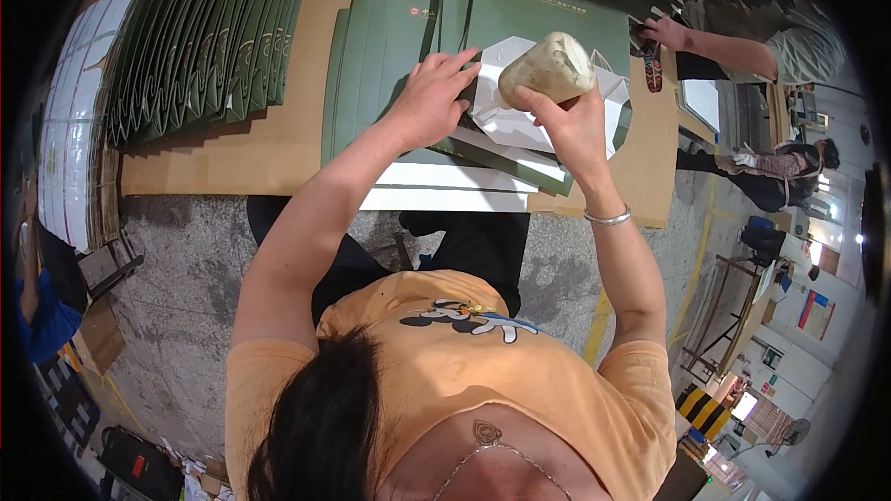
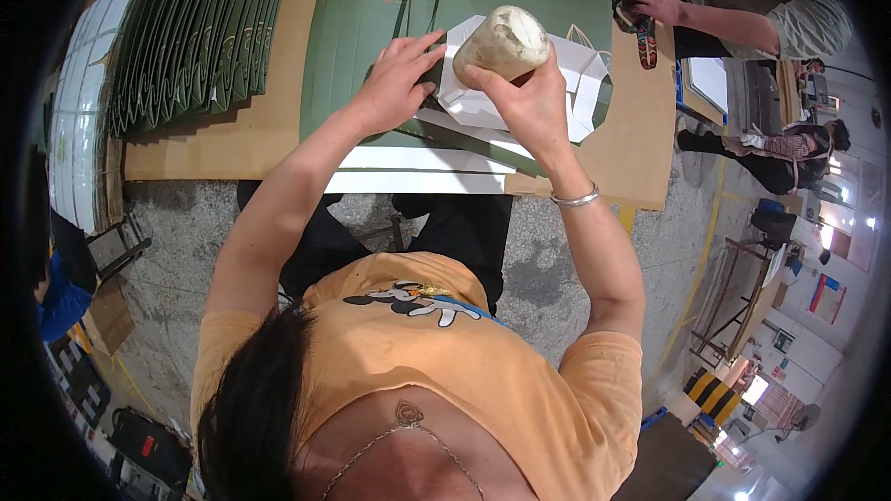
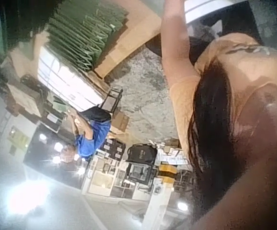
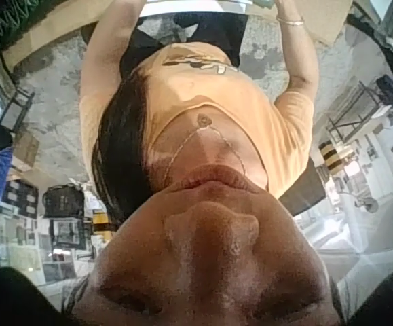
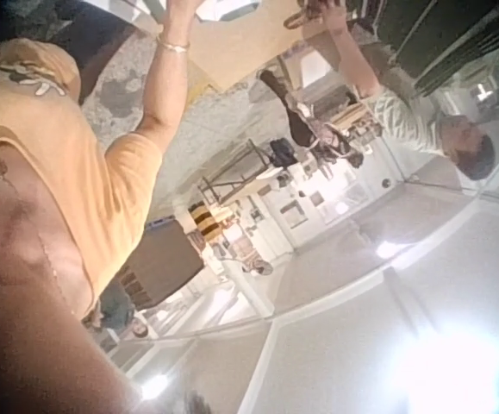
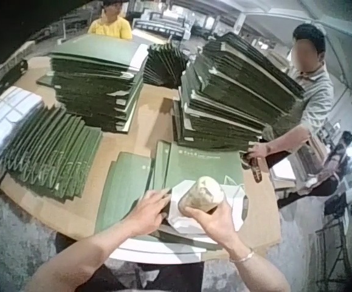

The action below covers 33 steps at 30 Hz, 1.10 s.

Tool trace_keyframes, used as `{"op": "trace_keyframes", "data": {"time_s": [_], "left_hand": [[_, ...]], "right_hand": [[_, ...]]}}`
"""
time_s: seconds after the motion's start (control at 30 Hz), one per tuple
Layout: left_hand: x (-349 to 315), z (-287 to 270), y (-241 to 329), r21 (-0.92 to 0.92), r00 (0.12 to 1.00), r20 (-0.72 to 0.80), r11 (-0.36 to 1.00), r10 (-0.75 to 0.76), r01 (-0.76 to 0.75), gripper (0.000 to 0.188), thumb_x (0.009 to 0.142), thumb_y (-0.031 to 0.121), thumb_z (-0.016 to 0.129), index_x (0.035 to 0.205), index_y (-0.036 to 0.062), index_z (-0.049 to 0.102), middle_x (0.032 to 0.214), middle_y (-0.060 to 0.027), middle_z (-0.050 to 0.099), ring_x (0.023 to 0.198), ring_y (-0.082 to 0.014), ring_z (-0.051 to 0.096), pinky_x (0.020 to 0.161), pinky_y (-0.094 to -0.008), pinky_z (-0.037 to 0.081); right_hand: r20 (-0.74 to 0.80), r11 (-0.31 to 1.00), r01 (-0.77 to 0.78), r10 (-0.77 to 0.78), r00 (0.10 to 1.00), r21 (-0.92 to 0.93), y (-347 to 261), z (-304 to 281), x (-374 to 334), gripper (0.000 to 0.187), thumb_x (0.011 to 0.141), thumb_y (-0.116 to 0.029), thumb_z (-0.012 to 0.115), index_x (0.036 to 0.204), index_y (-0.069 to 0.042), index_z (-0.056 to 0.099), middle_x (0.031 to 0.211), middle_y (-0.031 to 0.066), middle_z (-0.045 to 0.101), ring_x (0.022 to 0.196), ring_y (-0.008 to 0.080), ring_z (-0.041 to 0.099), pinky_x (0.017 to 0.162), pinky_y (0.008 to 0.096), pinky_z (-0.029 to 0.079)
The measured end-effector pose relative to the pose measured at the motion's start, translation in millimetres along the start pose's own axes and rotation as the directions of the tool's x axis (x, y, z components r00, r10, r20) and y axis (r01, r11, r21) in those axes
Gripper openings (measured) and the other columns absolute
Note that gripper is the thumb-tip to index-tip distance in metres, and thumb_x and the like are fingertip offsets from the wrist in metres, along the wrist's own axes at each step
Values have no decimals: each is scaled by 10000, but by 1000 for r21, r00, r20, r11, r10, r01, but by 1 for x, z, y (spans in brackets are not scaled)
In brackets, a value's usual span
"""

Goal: Applying glue to the inner flap of paper folders using a squeeze bottle and stacking them.

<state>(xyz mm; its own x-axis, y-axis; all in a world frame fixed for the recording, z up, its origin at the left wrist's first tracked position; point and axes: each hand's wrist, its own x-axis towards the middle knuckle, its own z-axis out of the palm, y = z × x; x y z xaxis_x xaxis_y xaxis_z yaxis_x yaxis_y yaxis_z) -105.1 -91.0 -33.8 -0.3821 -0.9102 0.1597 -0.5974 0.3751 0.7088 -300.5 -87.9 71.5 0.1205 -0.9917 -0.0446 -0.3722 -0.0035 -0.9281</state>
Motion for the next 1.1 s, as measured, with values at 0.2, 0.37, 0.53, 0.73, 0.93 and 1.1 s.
{"op": "trace_keyframes", "data": {"time_s": [0.2, 0.37, 0.53, 0.73, 0.93, 1.1], "left_hand": [[1, 3, 1, 16, 1000, -3, 1000, -12, 12, 569, 835, 50, 622, 1386, 53, 480, 1526, -72, 355, 1319, -310, 371, 1135, -413, 290], [0, 3, 0, 37, 1000, -1, 999, -13, 13, 585, 843, 57, 622, 1405, 61, 460, 1536, -64, 341, 1328, -305, 363, 1137, -420, 288], [0, 3, -1, 55, 1000, 1, 998, -7, 7, 586, 846, 66, 618, 1409, 64, 455, 1538, -62, 336, 1329, -304, 362, 1139, -419, 286], [0, 4, -2, 56, 1000, -8, 998, 1, 0, 578, 852, 76, 609, 1409, 63, 454, 1533, -62, 341, 1325, -302, 365, 1142, -418, 284], [-1, 6, -4, 54, 1000, -21, 998, 10, -9, 568, 858, 88, 597, 1407, 63, 455, 1532, -61, 342, 1320, -299, 369, 1139, -418, 286], [0, 7, -5, 42, 1000, -17, 999, 25, -24, 564, 859, 96, 593, 1406, 61, 456, 1533, -61, 342, 1318, -299, 371, 1131, -419, 291]], "right_hand": [[-8, 999, -19, 19, 1000, -49, 7, -9, -4, 654, 763, -176, 821, 1256, 66, 465, 1139, 160, 645, 1027, 198, 645, 889, 314, 529], [8, 998, -41, 41, 999, -40, 5, -14, -8, 657, 760, -180, 823, 1254, 69, 470, 1139, 155, 645, 1025, 198, 645, 888, 315, 530], [25, 998, -36, 38, 999, -55, 3, -21, -13, 663, 758, -186, 825, 1258, 71, 473, 1137, 155, 646, 1026, 200, 645, 888, 316, 530], [28, 995, -49, 52, 998, -84, -1, -23, -19, 652, 760, -202, 823, 1255, 61, 489, 1140, 149, 647, 1029, 204, 643, 887, 320, 529], [-2, 993, -67, 67, 998, -96, 0, -29, -25, 644, 762, -200, 823, 1251, 59, 494, 1141, 148, 646, 1032, 204, 641, 884, 324, 531], [-13, 993, -64, 63, 998, -99, 4, -39, -29, 632, 763, -174, 820, 1251, 57, 494, 1140, 143, 642, 1029, 205, 641, 886, 328, 532]]}}
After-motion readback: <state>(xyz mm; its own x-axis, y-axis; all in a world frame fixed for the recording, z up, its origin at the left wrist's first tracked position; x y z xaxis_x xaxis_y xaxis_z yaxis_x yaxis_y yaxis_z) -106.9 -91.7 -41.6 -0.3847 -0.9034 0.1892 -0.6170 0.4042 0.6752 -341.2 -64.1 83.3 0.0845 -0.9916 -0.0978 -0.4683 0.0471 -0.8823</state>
